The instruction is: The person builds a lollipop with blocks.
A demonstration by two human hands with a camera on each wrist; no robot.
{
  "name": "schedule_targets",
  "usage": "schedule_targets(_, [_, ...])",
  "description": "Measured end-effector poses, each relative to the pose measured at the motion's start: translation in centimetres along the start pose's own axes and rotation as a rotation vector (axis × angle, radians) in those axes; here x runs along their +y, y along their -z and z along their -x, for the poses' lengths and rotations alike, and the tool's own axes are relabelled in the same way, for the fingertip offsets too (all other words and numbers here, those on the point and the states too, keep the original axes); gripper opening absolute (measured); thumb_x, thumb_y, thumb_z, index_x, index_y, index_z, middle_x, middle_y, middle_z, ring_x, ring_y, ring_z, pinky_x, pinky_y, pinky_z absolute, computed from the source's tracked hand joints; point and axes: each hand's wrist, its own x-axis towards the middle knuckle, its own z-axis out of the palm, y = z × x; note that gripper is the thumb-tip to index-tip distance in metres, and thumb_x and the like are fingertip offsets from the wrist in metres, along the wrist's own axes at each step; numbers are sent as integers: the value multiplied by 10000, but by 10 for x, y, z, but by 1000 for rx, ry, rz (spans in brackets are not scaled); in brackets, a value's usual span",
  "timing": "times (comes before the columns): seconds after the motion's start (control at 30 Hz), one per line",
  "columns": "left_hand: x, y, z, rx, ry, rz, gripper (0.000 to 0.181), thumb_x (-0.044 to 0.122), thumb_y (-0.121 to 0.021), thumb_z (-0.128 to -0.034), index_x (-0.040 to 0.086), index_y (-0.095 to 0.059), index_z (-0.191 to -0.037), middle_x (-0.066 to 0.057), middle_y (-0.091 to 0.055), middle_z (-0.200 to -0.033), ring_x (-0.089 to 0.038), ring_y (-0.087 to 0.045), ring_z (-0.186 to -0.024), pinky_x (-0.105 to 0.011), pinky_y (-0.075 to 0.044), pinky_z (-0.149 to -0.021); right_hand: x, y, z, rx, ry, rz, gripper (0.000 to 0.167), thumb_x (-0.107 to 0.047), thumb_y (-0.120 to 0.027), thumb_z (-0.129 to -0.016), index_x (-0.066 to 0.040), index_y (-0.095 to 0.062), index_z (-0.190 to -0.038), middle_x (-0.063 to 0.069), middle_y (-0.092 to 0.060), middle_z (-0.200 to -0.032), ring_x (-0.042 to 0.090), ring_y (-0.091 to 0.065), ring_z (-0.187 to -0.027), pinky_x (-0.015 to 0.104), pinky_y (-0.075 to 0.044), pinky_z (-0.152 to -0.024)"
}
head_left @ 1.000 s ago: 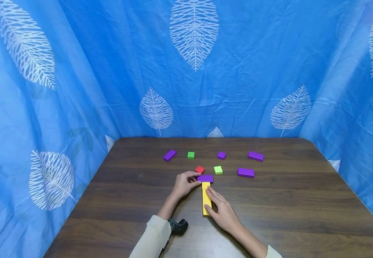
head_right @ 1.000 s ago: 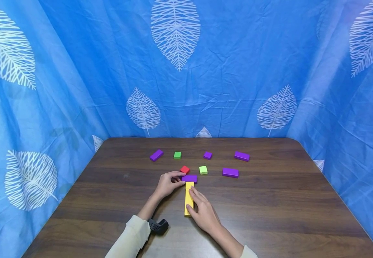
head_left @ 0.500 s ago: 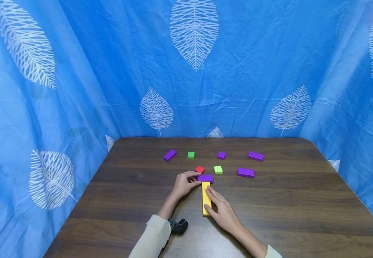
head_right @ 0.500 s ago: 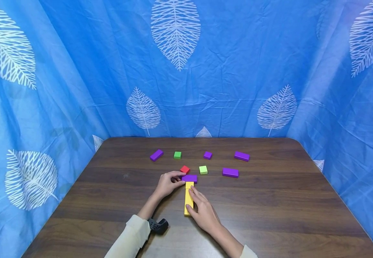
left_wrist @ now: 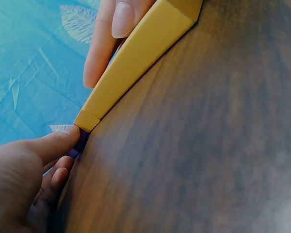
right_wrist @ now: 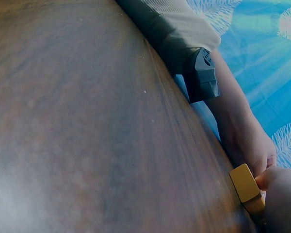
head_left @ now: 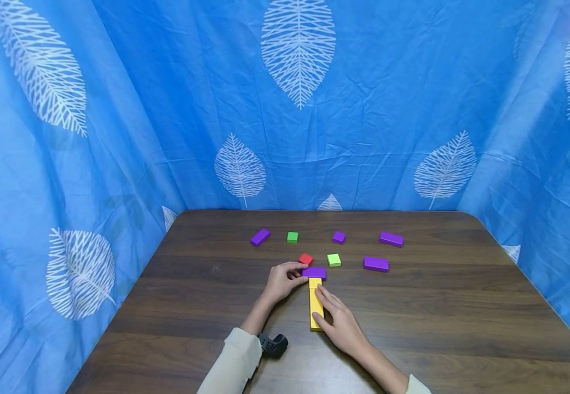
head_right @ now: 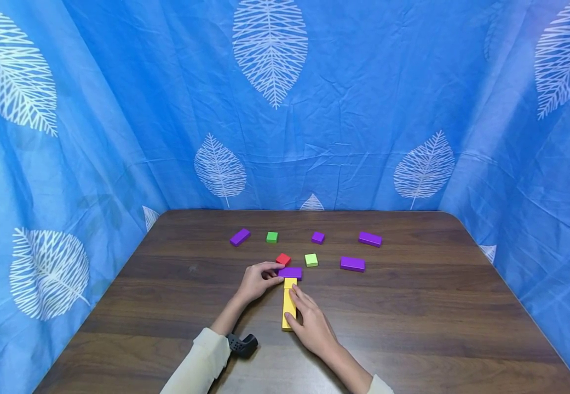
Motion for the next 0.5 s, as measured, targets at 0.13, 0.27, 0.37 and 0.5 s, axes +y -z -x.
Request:
schedule_targets(0.13, [0, 0, 0, -5, 1, 1, 263, 182, -740, -790, 118, -714, -1043, -20, -673, -889, -58, -588, -670, -175, -492, -597, 0, 0, 0, 0, -5, 1, 508, -187, -659, -854, 13, -509, -1296, 121, -435, -1386, 286, -419, -1246, 452, -355, -1002])
schedule_targets(0.27, [-1, 0, 0, -4, -16, 4, 260, 181, -740, -791, 108, -714, -1039, -21, -670, -869, -58, -588, -663, -179, -493, -591, 0, 0, 1, 4, -5, -3, 507, -183, -661, -852, 15, -512, -1293, 118, -438, -1384, 282, -421, -1245, 449, -357, -1001])
schedule_targets(0.37, [-1, 0, 0, -6, -21, 9, 265, 184, -741, -789, 104, -713, -1040, -25, -668, -864, -59, -589, -662, -181, -495, -591, 1, 0, 1, 10, 1, -2, 506, -179, -665, -849, 17, -514, -1290, 121, -442, -1380, 283, -426, -1241, 448, -362, -997])
schedule_targets(0.5, [-2, 3, 0, -16, -8, 27, 296, 197, -744, -788, 111, -703, -1068, -32, -667, -899, -71, -596, -684, -184, -501, -609, 1, -2, 0, 21, 15, 1, 506, -174, -671, -842, 20, -519, -1284, 128, -447, -1375, 289, -433, -1234, 451, -365, -992])
